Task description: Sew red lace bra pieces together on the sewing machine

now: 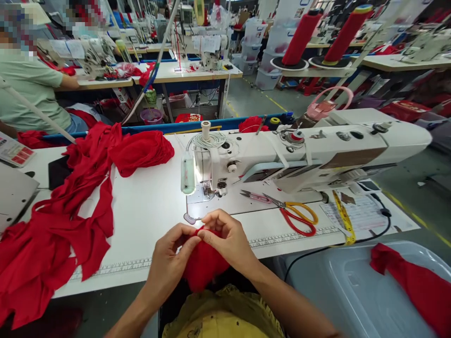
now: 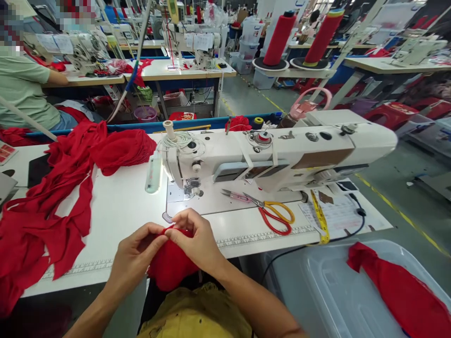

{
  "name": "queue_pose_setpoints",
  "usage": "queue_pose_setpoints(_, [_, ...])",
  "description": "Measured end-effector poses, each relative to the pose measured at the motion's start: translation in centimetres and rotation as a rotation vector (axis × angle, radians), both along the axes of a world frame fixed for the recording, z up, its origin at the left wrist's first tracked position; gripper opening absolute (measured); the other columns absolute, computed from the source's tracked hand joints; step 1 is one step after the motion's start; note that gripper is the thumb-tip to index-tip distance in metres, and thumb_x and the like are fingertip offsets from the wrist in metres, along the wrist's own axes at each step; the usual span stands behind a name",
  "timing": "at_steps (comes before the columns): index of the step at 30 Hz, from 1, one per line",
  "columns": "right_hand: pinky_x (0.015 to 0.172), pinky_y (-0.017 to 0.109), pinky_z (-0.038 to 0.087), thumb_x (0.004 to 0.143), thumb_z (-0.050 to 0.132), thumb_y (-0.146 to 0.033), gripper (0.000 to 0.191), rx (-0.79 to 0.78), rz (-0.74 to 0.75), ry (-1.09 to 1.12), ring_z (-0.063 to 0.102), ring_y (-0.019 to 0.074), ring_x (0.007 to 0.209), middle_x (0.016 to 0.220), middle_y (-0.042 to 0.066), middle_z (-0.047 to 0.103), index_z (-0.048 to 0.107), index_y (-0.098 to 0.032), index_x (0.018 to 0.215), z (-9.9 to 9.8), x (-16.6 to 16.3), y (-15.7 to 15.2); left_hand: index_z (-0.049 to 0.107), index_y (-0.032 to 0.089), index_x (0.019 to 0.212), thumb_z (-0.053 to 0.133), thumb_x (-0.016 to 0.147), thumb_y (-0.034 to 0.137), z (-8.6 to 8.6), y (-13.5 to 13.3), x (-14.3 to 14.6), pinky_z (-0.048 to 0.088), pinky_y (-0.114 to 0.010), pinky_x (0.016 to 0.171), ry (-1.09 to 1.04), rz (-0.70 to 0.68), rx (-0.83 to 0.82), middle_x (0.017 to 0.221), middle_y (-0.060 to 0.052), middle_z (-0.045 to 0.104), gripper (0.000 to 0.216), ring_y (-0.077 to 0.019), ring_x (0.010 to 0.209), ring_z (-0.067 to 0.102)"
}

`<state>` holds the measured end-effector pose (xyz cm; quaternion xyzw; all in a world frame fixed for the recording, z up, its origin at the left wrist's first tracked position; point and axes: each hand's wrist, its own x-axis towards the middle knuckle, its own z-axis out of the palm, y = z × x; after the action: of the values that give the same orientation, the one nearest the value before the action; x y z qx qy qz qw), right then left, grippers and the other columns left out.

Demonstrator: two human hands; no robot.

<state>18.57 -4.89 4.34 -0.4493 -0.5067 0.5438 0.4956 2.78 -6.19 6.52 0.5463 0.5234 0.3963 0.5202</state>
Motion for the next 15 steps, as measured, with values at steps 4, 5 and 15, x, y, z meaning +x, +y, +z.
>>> queue_pose_setpoints(4, [0.072,0.028,0.054,0.093,0.060,-0.037,0.017,0.208,-0.049,-0.342,0.065,0.0158,0.078,0.087,0.002,0.070,0.065,-0.023,0.102,-0.6,3.5,0.8,0.066,0.021,0.085,0.066,0.087,0.045,1.1,1.1,-2.2,0.043,-0.017,0.058,0.066,-0.019,0.000,0.079,0.001,0.061,0.024,-0.0109,0.068,0.054])
queue_pose_setpoints(5, [0.076,0.031,0.054,0.095,0.056,-0.034,0.017,0.293,-0.122,-0.531,0.065,0.0174,0.082,0.092,0.004,0.071,0.066,-0.024,0.104,-0.8,5.1,1.0,0.066,0.021,0.085,0.066,0.087,0.046,1.4,1.5,-2.8,0.042,-0.017,0.058,0.079,-0.018,-0.011,0.078,0.002,0.060,0.025,-0.0108,0.068,0.053])
queue_pose_setpoints(15, [0.064,0.039,0.050,0.094,0.043,-0.019,0.028,0.129,-0.244,-1.787,0.067,0.0329,0.088,0.097,0.016,0.072,0.069,-0.017,0.105,-2.3,20.0,-0.1,0.063,0.018,0.086,0.069,0.083,0.053,0.8,2.4,-3.6,0.040,-0.019,0.061,-0.075,-0.040,-0.238,0.076,0.002,0.057,0.035,-0.0105,0.068,0.048])
